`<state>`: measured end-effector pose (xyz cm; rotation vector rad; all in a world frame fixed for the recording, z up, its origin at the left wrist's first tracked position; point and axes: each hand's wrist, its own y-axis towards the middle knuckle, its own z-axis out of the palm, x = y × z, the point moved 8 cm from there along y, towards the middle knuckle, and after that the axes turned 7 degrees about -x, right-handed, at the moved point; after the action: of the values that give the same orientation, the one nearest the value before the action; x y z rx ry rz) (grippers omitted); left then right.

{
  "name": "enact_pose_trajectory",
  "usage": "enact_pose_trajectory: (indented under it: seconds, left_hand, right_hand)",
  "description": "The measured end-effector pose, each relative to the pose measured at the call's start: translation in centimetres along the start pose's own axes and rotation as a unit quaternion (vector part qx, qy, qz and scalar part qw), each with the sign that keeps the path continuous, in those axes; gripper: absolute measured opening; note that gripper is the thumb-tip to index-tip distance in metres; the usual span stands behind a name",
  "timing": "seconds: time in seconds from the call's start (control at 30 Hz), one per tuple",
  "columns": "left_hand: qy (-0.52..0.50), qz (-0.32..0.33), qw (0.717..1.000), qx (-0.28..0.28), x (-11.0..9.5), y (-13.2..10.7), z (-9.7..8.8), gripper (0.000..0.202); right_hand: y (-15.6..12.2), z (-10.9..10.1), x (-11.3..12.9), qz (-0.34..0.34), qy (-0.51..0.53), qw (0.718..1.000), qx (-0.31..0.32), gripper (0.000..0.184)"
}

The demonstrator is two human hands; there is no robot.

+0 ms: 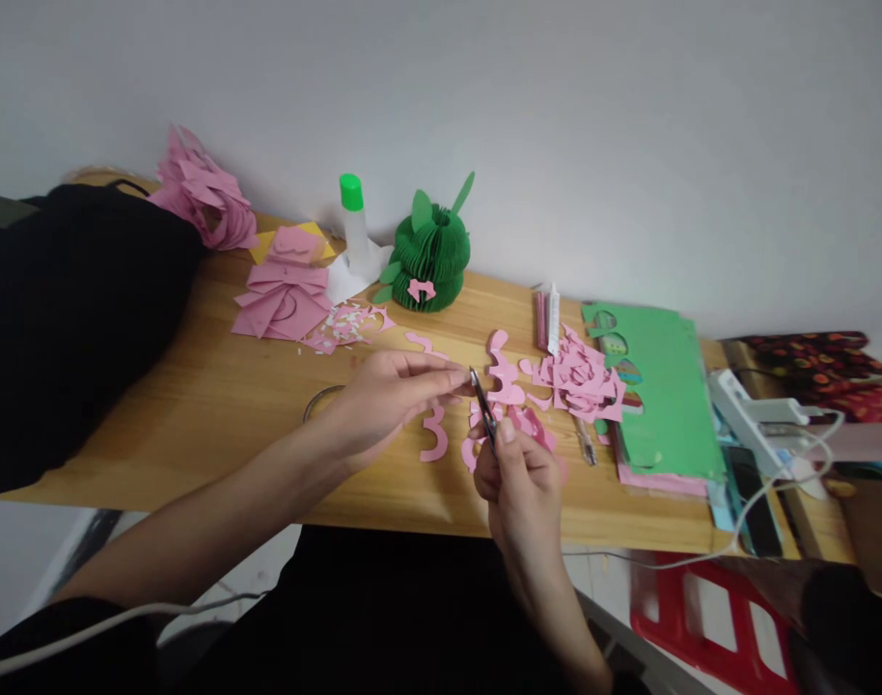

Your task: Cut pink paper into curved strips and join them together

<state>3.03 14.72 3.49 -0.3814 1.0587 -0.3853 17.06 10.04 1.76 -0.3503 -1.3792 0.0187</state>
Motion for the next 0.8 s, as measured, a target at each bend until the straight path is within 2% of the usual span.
enact_pose_trajectory:
  seconds: [0.6, 0.8]
  left_hand:
    - [-0.027, 0.001, 0.999, 0.019, -0.2, -0.3, 0.5, 0.01]
    - [0.037, 0.028, 0.999, 0.02, -0.2, -0.1, -0.1, 0.012]
  right_hand:
    - [-0.4, -0.4, 0.1, -0.035, -0.056, 0.998, 0.003, 0.044]
    - [-0.6, -0.5, 1.2, -0.069, -0.103, 0.992, -0.011, 0.037]
